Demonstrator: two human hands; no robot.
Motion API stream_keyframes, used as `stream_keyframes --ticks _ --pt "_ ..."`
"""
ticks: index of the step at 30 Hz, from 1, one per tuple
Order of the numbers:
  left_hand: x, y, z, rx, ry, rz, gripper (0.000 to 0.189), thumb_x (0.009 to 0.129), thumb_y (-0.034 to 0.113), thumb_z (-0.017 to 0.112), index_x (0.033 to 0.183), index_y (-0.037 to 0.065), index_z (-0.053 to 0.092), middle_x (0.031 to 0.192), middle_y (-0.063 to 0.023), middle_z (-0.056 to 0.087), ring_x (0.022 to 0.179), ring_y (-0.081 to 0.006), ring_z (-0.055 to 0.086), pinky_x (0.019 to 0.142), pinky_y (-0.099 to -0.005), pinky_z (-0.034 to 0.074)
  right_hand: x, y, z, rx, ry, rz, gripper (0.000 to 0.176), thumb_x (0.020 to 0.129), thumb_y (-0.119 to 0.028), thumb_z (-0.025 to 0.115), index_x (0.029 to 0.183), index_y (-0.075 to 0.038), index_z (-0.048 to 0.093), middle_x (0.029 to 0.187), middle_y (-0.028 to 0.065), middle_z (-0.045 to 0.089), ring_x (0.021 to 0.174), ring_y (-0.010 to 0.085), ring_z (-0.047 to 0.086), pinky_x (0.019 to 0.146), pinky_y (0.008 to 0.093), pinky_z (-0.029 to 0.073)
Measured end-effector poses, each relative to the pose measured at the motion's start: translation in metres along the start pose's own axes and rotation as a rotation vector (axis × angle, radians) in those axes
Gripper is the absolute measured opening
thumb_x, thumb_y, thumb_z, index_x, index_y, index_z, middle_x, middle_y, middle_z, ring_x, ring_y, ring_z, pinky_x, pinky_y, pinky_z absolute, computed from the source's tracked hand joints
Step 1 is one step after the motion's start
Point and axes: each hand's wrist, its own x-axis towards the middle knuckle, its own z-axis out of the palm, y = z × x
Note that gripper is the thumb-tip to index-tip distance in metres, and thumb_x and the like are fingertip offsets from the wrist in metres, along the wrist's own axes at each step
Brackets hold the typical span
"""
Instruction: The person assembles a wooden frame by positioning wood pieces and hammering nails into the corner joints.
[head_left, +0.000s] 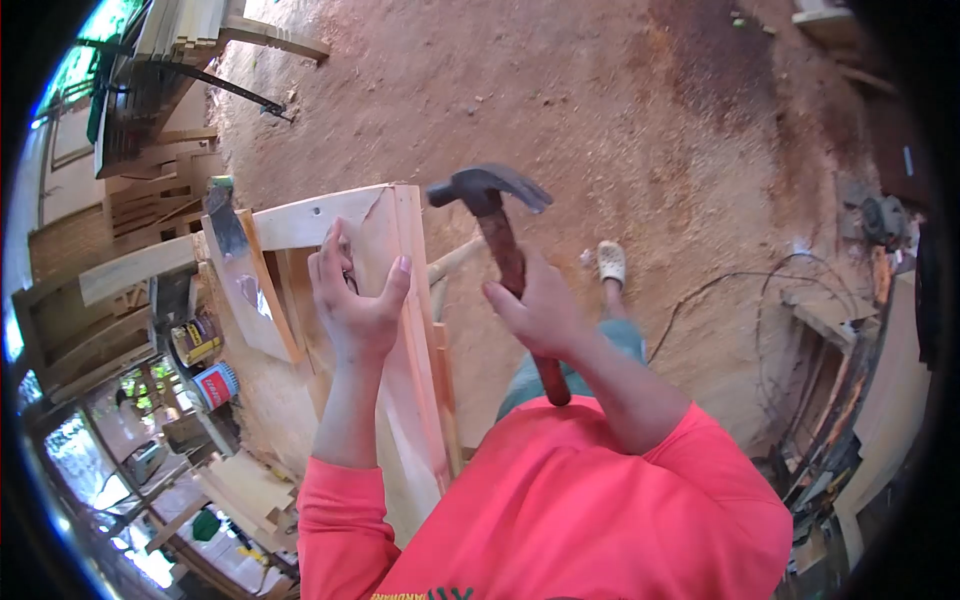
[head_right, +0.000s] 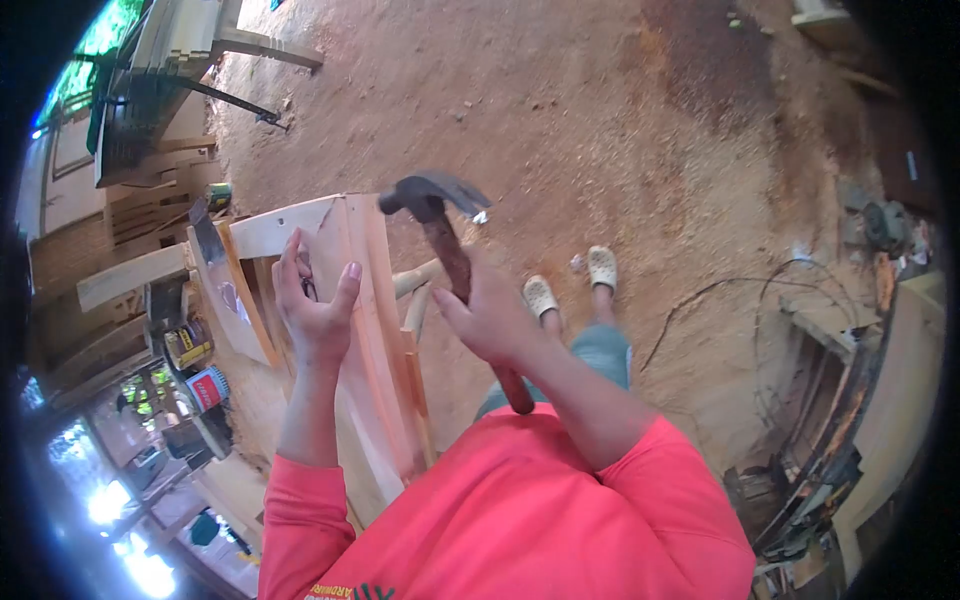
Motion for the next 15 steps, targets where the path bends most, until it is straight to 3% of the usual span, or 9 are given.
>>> stream_keyframes --ticks 2,4,5,7,8,9,12,13,15 --pt "-0.009 0.002 -0.004 0.091 0.161 0.102 0.078 0.086 0.033 0.083 0.148 -0.002 0.049 0.096 -0.0078 0.051 0.084 -0.0213 0.053 0.085 -0.0375 0.049 -0.018 -0.025 -0.015 -0.084 0.076 -0.08 0.062 0.092 -0.013 0.074 0.149 -0.007 0.05 0.091 0.0143 0.064 0.08 0.0247 0.068 0.075 0.0421 0.053" --pt "-0.029 0.026 -0.008 -0.185 -0.024 0.003 0.075 0.089 0.033 0.079 0.148 -0.001 0.047 0.097 -0.0073 0.057 0.085 -0.0194 0.054 0.079 -0.0374 0.047 -0.025 -0.034 -0.024 -0.168 0.095 -0.288 0.064 0.089 -0.011 0.078 0.148 -0.011 0.055 0.096 0.0132 0.064 0.081 0.0218 0.067 0.074 0.0399 0.053" --pt "-0.036 0.043 -0.007 -0.321 -0.12 -0.042 0.074 0.091 0.034 0.077 0.148 -0.001 0.046 0.098 -0.0071 0.06 0.086 -0.0185 0.055 0.077 -0.0374 0.046 -0.028 -0.042 -0.031 -0.216 0.067 -0.333 0.061 0.087 -0.011 0.08 0.145 -0.012 0.059 0.098 0.0128 0.064 0.081 0.021 0.066 0.074 0.039 0.053" --pt "-0.034 0.094 -0.011 -0.639 -0.44 -0.12 0.077 0.096 0.034 0.072 0.156 0.002 0.036 0.084 -0.004 0.058 0.074 -0.016 0.054 0.069 -0.0337 0.045 -0.036 -0.065 -0.046 -0.317 -0.02 -0.368 0.052 0.084 -0.009 0.082 0.135 -0.013 0.068 0.1 0.0121 0.064 0.082 0.0203 0.065 0.073 0.0377 0.052" --pt "-0.036 0.108 -0.003 -0.787 -0.472 -0.123 0.078 0.099 0.036 0.069 0.158 0.002 0.031 0.079 -0.003 0.057 0.071 -0.0142 0.054 0.067 -0.032 0.044 -0.036 -0.075 -0.053 -0.364 -0.087 -0.353 0.046 0.083 -0.009 0.083 0.128 -0.013 0.073 0.101 0.0118 0.064 0.083 0.0203 0.065 0.073 0.0371 0.052" --pt "-0.036 0.116 0.005 -0.93 -0.501 -0.123 0.079 0.102 0.037 0.066 0.16 0.003 0.026 0.074 -0.0021 0.057 0.068 -0.0125 0.053 0.064 -0.0302 0.043 -0.028 -0.072 -0.058 -0.407 -0.091 -0.45 0.024 0.082 -0.005 0.083 0.105 -0.008 0.079 0.1 0.0112 0.064 0.086 0.0203 0.064 0.074 0.0355 0.052" --pt "-0.013 0.119 0.025 -1.075 -0.531 -0.28 0.079 0.103 0.047 0.063 0.158 0.002 0.03 0.1 -0.0168 0.065 0.086 -0.0226 0.066 0.081 -0.0372 0.054 0.001 -0.082 -0.074 -0.364 -0.169 -0.465 0.016 0.083 -0.003 0.083 0.097 -0.007 0.077 0.1 0.0109 0.064 0.084 0.0213 0.064 0.074 0.0357 0.053" --pt "-0.002 0.117 0.03 -1.108 -0.588 -0.354 0.077 0.104 0.048 0.062 0.158 0.001 0.031 0.108 -0.02 0.066 0.09 -0.0244 0.068 0.088 -0.0379 0.055 0.013 -0.084 -0.079 -0.361 -0.145 -0.402 0.008 0.087 -0.005 0.079 0.093 -0.003 0.073 0.091 0.005 0.063 0.078 0.0135 0.063 0.064 0.0293 0.05" --pt "0.024 0.122 0.051 -1.202 -0.51 -0.33 0.076 0.105 0.046 0.061 0.158 0.0 0.032 0.104 -0.0169 0.067 0.089 -0.0211 0.068 0.085 -0.0358 0.054 0.046 -0.098 -0.097 -0.273 -0.244 -0.222 0.011 0.086 -0.002 0.08 0.094 -0.004 0.074 0.094 0.0085 0.062 0.082 0.0162 0.064 0.069 0.0322 0.051"
